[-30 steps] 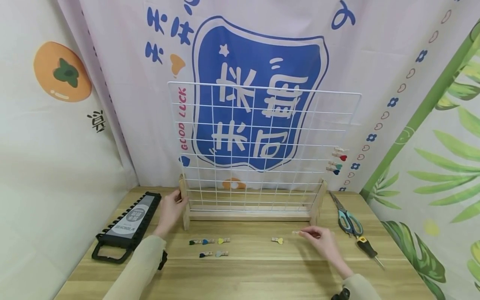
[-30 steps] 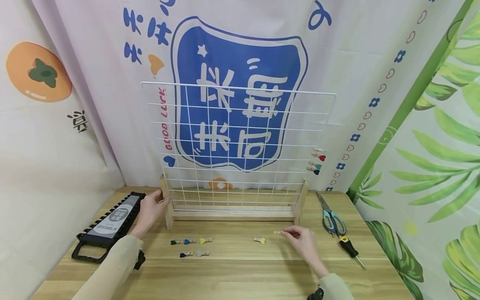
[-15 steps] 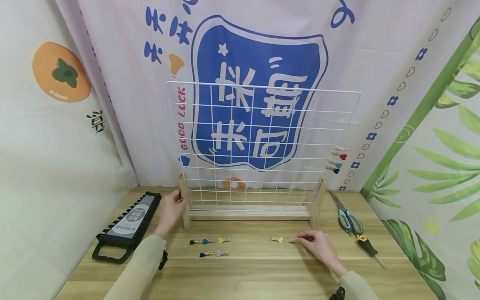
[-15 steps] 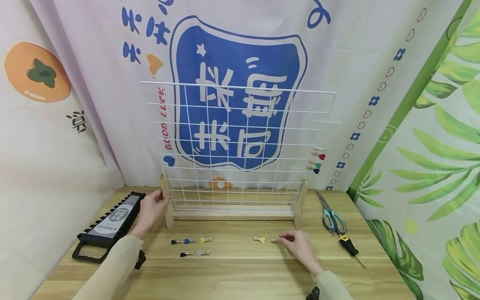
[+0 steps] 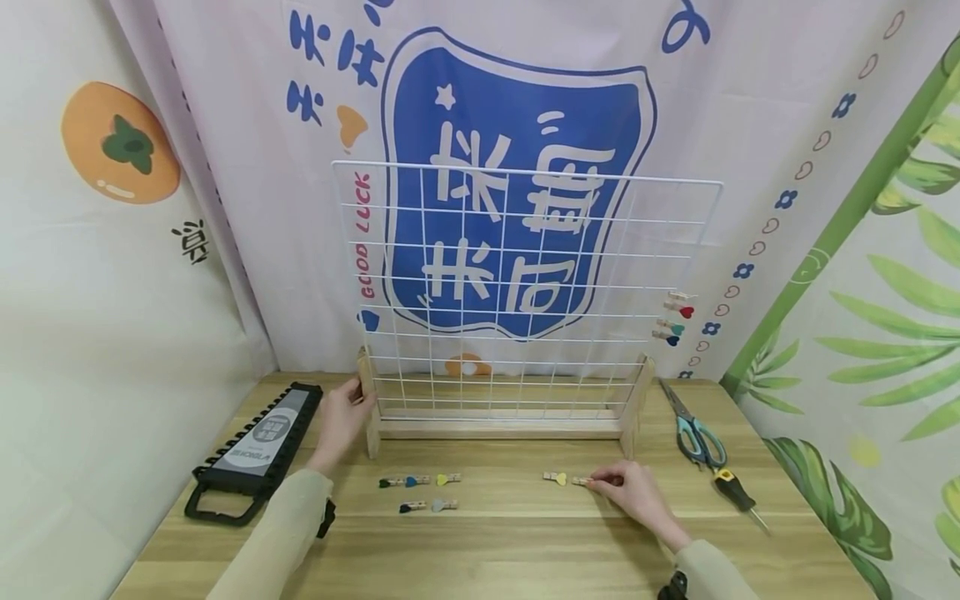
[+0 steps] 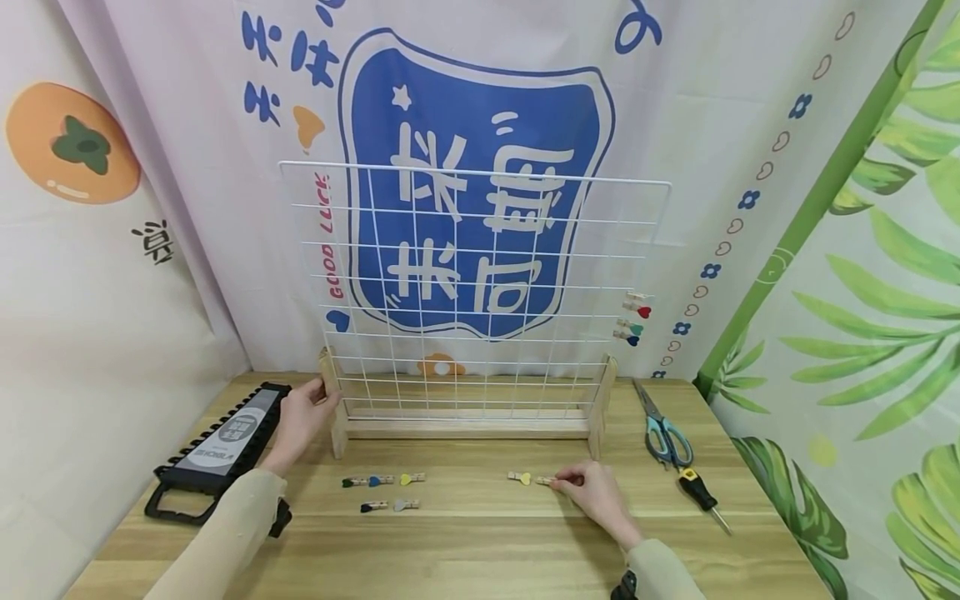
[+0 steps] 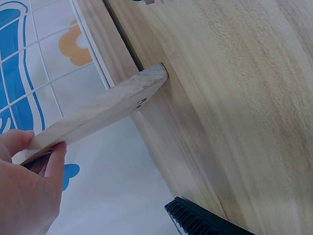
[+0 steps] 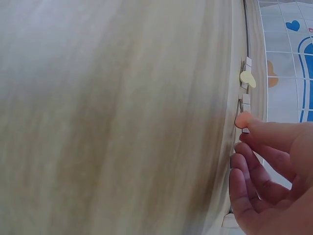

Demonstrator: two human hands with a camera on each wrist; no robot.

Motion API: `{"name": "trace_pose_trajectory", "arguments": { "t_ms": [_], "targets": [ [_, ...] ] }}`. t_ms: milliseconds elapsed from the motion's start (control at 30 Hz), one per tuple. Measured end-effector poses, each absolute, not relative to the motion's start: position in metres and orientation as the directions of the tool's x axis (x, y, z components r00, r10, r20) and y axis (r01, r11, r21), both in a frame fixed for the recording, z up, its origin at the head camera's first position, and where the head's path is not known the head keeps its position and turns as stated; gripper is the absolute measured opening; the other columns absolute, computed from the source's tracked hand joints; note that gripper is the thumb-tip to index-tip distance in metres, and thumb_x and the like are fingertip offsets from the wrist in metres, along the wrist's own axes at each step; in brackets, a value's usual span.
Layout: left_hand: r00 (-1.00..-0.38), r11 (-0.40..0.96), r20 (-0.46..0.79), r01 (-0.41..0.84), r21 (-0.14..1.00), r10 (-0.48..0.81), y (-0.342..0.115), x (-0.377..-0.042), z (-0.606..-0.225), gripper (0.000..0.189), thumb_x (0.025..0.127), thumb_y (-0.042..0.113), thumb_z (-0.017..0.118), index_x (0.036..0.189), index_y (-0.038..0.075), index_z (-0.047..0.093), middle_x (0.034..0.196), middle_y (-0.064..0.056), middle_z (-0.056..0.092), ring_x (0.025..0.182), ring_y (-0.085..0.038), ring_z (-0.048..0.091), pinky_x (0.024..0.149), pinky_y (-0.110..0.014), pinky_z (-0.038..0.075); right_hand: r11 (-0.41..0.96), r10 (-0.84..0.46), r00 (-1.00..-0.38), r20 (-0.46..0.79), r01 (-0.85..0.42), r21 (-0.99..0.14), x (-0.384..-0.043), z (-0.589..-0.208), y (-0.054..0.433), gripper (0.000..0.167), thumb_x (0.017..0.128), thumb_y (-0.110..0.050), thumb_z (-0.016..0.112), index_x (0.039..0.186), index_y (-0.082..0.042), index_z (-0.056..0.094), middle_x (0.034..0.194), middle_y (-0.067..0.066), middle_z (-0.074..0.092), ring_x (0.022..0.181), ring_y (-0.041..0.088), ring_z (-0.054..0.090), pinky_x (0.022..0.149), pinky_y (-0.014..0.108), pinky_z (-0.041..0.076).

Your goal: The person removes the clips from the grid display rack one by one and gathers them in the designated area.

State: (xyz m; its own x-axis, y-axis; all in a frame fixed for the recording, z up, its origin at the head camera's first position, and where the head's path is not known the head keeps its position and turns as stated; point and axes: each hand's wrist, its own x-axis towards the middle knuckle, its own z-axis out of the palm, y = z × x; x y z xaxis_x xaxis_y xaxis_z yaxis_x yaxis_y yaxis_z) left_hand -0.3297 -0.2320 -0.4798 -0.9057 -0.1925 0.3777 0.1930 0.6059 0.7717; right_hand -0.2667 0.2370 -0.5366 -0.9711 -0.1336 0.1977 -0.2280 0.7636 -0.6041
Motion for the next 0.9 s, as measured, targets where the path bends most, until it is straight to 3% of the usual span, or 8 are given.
{"name": "trace_pose_trajectory", "arguments": {
  "t_ms": [267, 400, 567, 633, 800, 900],
  "targets": [
    [-0.903, 0.619, 0.38, 0.184, 0.763, -0.201, -0.232, -0.329, -0.478, 0.016, 0.091, 0.004, 0.065, 0.102, -0.008, 0.069, 0.11, -0.029, 0.071, 0.104, -0.04, 0.071, 0.086, -0.047, 0.06, 0.733, -0.117, -0.98, 0.161, -0.194, -0.652, -0.265, -0.524, 0.238, 0.016, 0.082, -0.014, 0.079, 0.093, -0.003, 0.076, 0.086, 0.008, 0.076, 0.068, 0.002, 0.061, 0.061, 0.015, 0.051],
    [-0.904, 0.617, 0.379, 0.185, 0.765, -0.199, -0.233, -0.329, -0.478, 0.017, 0.091, 0.003, 0.064, 0.103, -0.008, 0.069, 0.111, -0.03, 0.07, 0.104, -0.04, 0.07, 0.086, -0.046, 0.06, 0.717, -0.127, -0.955, 0.267, -0.274, -0.641, -0.269, -0.505, 0.242, 0.016, 0.081, -0.003, 0.077, 0.096, 0.003, 0.073, 0.088, 0.015, 0.076, 0.069, 0.012, 0.066, 0.063, 0.016, 0.055],
    [-0.907, 0.603, 0.376, 0.194, 0.774, -0.192, -0.234, -0.33, -0.479, 0.018, 0.092, 0.002, 0.063, 0.105, -0.01, 0.068, 0.113, -0.031, 0.069, 0.106, -0.042, 0.069, 0.087, -0.046, 0.059, 0.736, -0.089, -0.911, 0.404, -0.333, -0.589, -0.278, -0.46, 0.258, 0.022, 0.085, -0.008, 0.075, 0.105, 0.002, 0.072, 0.096, 0.018, 0.076, 0.079, 0.022, 0.071, 0.068, 0.015, 0.056],
    [-0.909, 0.599, 0.372, 0.195, 0.777, -0.188, -0.234, -0.33, -0.48, 0.019, 0.093, 0.001, 0.062, 0.107, -0.01, 0.067, 0.114, -0.032, 0.068, 0.107, -0.042, 0.069, 0.087, -0.046, 0.059, 0.741, -0.054, -0.896, 0.442, -0.333, -0.583, -0.281, -0.438, 0.267, 0.024, 0.088, -0.01, 0.074, 0.109, 0.001, 0.071, 0.101, 0.019, 0.075, 0.083, 0.016, 0.071, 0.072, 0.011, 0.054],
    [-0.911, 0.596, 0.369, 0.195, 0.779, -0.184, -0.234, -0.33, -0.481, 0.022, 0.093, 0.0, 0.062, 0.111, -0.011, 0.066, 0.115, -0.033, 0.067, 0.107, -0.043, 0.069, 0.087, -0.046, 0.059, 0.716, 0.077, -0.856, 0.511, -0.309, -0.626, -0.287, -0.382, 0.286, 0.031, 0.094, -0.018, 0.069, 0.117, 0.001, 0.067, 0.115, 0.023, 0.07, 0.088, -0.016, 0.054, 0.076, -0.001, 0.045],
    [-0.91, 0.594, 0.371, 0.196, 0.78, -0.186, -0.234, -0.329, -0.481, 0.022, 0.093, 0.0, 0.061, 0.111, -0.011, 0.066, 0.116, -0.033, 0.067, 0.107, -0.044, 0.068, 0.087, -0.046, 0.059, 0.7, 0.156, -0.822, 0.548, -0.299, -0.648, -0.293, -0.355, 0.294, 0.033, 0.096, -0.023, 0.066, 0.119, 0.0, 0.066, 0.12, 0.024, 0.068, 0.087, -0.023, 0.049, 0.075, -0.004, 0.043]
  ]
}}
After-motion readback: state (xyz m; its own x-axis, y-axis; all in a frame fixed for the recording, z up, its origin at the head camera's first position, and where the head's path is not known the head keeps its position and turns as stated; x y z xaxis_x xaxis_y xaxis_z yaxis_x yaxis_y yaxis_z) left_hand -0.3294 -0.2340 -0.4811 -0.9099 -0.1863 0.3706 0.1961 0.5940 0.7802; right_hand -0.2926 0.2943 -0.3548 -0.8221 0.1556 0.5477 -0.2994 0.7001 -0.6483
